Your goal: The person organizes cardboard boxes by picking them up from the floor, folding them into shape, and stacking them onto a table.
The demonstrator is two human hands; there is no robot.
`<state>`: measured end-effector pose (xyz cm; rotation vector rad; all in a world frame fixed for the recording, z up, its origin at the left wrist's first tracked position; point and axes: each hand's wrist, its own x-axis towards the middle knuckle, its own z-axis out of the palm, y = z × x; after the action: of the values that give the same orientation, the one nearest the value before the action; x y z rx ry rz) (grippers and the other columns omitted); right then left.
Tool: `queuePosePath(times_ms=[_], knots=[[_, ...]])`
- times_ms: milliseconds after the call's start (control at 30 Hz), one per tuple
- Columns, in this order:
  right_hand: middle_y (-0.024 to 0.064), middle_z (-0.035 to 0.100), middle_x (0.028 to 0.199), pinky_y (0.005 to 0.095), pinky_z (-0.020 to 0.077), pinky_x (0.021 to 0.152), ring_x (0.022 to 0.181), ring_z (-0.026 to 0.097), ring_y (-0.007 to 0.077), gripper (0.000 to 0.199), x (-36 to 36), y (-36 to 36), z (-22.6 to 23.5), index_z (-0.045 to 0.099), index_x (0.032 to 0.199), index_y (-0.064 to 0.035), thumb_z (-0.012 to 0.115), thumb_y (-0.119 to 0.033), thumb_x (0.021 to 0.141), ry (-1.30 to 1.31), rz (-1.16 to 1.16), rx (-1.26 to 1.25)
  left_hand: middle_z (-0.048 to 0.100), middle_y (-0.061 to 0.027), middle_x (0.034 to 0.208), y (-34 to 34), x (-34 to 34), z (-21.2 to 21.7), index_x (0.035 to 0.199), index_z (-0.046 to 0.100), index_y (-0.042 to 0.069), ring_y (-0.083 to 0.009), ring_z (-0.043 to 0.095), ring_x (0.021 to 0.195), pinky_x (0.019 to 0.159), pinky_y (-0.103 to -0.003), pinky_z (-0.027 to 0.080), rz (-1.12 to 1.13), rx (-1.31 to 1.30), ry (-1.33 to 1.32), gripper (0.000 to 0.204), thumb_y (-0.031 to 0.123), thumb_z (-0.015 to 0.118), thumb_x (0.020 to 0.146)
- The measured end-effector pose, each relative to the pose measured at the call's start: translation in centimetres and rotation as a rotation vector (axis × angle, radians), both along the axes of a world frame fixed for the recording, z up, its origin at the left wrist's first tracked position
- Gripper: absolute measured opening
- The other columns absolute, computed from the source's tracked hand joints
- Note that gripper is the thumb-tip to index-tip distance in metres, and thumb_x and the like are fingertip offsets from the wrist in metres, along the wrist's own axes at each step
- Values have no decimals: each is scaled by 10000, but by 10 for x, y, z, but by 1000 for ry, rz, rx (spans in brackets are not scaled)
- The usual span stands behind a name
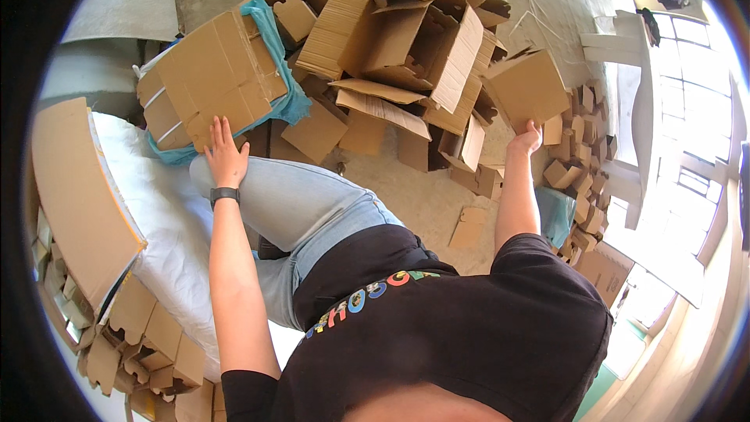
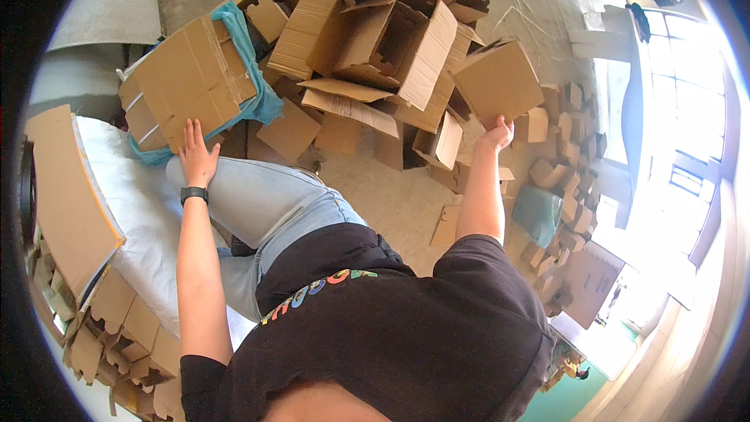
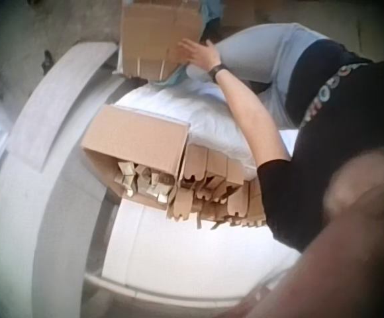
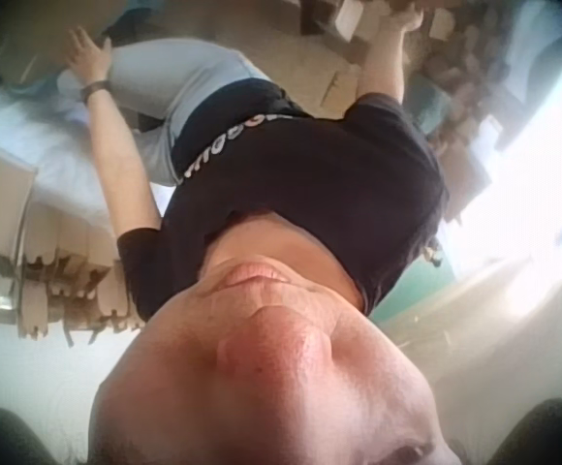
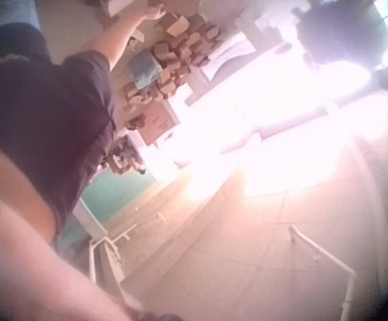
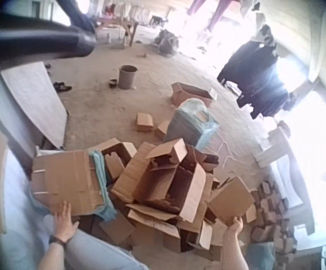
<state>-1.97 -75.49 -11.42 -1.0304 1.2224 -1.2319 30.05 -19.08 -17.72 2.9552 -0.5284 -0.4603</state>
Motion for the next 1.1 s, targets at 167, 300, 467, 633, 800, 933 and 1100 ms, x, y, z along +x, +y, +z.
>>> queuePosePath(times_ms=[167, 300, 467, 633, 800, 933, 1100], knots=[[109, 524, 1297, 432, 324, 1062, 1225, 464, 283, 382, 4, 14, 8, 497, 1257, -20, 385, -136, 911, -443, 320, 373, 111, -31, 1546, 2, 0, 2, 1471, 155, 159, -243, 170, 1406, 1085, -548, 216, 4, -7, -14, 811, 288, 627, 825], [101, 559, 1256, 430, 378, 1010, 1181, 504, 272, 394, 25, 33, 18, 528, 1224, -14, 362, -185, 910, -433, 409, 416, 119, -33, 1544, 1, 0, 1, 1471, 156, 161, -242, 175, 1405, 1085, -548, 217, -8, -11, -17, 816, 289, 630, 819], [95, 559, 1244, 441, 402, 980, 1162, 512, 264, 380, 39, 41, 25, 515, 1235, -22, 378, -189, 923, -381, 400, 487, 131, -34, 1541, 2, 0, 1, 1471, 156, 164, -241, 180, 1404, 1086, -549, 217, -7, -7, -15, 816, 289, 629, 818], [100, 567, 1217, 425, 433, 946, 1110, 537, 251, 332, 35, 46, 14, 536, 1192, -30, 398, -172, 925, -411, 371, 335, 132, -33, 1541, 2, -1, 3, 1471, 158, 165, -240, 178, 1404, 1087, -550, 213, 3, -5, -2, 804, 291, 621, 826], [85, 603, 1146, 383, 470, 857, 1011, 579, 225, 247, 16, 22, -9, 586, 1103, -71, 482, -176, 905, -317, 180, 261, 115, -34, 1545, 5, -1, -1, 1475, 138, 179, -240, 154, 1411, 1086, -559, 201, 6, -37, 8, 810, 277, 617, 830], [193, 629, 1053, 442, 456, 829, 1002, 591, 348, 233, 18, 30, -5, 547, 1075, -19, 408, -147, 937, 903, -112, -165, 110, -36, 1546, 5, 0, -1, 1477, 128, 182, -240, 146, 1413, 1087, -561, 197, 7, -16, 7, 816, 269, 619, 832], [200, 627, 1066, 465, 463, 823, 999, 592, 383, 258, 27, 63, -6, 526, 1141, -76, 417, -141, 917, 1367, 175, -253, 112, -37, 1546, 3, 0, -2, 1476, 131, 179, -245, 163, 1409, 1085, -560, 205, 7, -30, -2, 820, 265, 625, 828]])
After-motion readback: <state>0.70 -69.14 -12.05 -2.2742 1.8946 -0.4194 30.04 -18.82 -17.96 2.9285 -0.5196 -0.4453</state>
